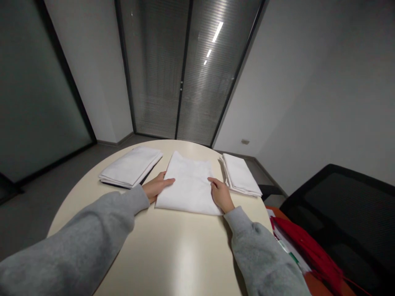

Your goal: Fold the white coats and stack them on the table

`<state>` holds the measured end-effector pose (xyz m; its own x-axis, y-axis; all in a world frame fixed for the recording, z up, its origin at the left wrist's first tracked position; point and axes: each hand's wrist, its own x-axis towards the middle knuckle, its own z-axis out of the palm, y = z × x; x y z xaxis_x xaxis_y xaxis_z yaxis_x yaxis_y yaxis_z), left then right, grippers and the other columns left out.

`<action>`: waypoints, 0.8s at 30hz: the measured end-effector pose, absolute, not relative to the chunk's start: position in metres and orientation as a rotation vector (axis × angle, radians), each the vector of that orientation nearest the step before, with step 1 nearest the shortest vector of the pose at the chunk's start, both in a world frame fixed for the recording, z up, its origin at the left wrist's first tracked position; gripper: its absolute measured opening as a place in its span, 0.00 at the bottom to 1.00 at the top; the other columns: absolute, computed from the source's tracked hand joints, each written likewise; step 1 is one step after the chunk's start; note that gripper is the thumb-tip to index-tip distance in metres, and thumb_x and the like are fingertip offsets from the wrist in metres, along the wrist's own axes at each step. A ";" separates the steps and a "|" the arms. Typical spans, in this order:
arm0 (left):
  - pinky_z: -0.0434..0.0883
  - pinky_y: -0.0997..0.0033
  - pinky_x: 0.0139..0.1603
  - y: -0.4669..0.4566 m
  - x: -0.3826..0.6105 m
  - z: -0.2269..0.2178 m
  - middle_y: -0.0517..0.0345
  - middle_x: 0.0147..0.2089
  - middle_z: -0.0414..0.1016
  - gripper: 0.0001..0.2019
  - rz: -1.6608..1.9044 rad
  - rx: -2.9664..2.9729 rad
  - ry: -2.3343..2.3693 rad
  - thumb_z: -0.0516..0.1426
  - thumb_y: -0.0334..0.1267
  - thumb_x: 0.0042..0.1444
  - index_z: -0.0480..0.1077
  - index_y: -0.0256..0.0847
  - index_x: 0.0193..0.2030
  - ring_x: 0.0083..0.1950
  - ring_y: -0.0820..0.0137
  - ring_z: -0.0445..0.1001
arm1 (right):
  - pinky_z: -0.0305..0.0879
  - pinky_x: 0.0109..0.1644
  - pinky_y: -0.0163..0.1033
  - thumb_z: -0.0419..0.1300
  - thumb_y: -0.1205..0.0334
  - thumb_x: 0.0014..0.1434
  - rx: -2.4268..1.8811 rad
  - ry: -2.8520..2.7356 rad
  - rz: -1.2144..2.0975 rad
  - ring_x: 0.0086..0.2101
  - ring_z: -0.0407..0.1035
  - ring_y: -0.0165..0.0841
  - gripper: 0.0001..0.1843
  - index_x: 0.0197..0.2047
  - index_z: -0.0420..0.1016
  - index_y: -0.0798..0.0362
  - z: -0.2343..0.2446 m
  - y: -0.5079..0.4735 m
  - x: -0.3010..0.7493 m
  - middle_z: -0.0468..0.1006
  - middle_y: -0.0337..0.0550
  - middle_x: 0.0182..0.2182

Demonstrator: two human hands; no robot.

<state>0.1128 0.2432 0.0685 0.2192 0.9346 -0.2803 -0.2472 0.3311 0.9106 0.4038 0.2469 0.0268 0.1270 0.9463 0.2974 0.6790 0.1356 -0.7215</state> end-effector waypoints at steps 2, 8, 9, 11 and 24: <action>0.81 0.64 0.41 0.221 0.103 0.066 0.37 0.59 0.78 0.43 0.915 0.866 0.976 0.72 0.33 0.50 0.56 0.38 0.70 0.46 0.57 0.84 | 0.68 0.61 0.47 0.50 0.64 0.63 -1.605 -1.616 0.418 0.51 0.76 0.41 0.22 0.53 0.81 0.56 0.025 0.247 0.404 0.83 0.52 0.50; 0.79 0.59 0.53 0.202 0.090 0.060 0.36 0.68 0.70 0.54 0.865 0.928 0.808 0.75 0.38 0.45 0.50 0.40 0.74 0.59 0.50 0.78 | 0.68 0.60 0.44 0.50 0.64 0.62 -1.594 -1.628 0.419 0.50 0.76 0.39 0.22 0.52 0.81 0.53 0.027 0.247 0.403 0.83 0.49 0.49; 0.78 0.58 0.54 0.203 0.091 0.060 0.36 0.68 0.70 0.55 0.857 0.928 0.798 0.75 0.38 0.44 0.51 0.39 0.74 0.60 0.50 0.77 | 0.69 0.59 0.44 0.50 0.64 0.62 -1.599 -1.626 0.419 0.49 0.76 0.39 0.22 0.52 0.81 0.53 0.028 0.246 0.403 0.83 0.49 0.49; 0.78 0.59 0.55 0.204 0.091 0.062 0.37 0.67 0.72 0.53 0.812 0.918 0.785 0.75 0.38 0.45 0.53 0.38 0.74 0.61 0.50 0.77 | 0.70 0.55 0.45 0.51 0.62 0.61 -1.619 -1.614 0.420 0.45 0.76 0.39 0.23 0.54 0.79 0.54 0.030 0.245 0.404 0.84 0.49 0.45; 0.72 0.52 0.63 0.213 0.094 0.046 0.36 0.67 0.71 0.48 0.840 1.187 0.940 0.69 0.41 0.45 0.56 0.32 0.71 0.65 0.48 0.73 | 0.71 0.55 0.49 0.52 0.63 0.65 -1.611 -1.777 0.137 0.48 0.72 0.41 0.25 0.65 0.64 0.54 0.044 0.168 0.402 0.65 0.57 0.58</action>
<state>0.0937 0.2135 0.0461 0.3850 0.9107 -0.1498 -0.0471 0.1815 0.9823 0.4024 0.1678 0.0436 0.0426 0.9010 0.4318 0.8244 0.2124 -0.5246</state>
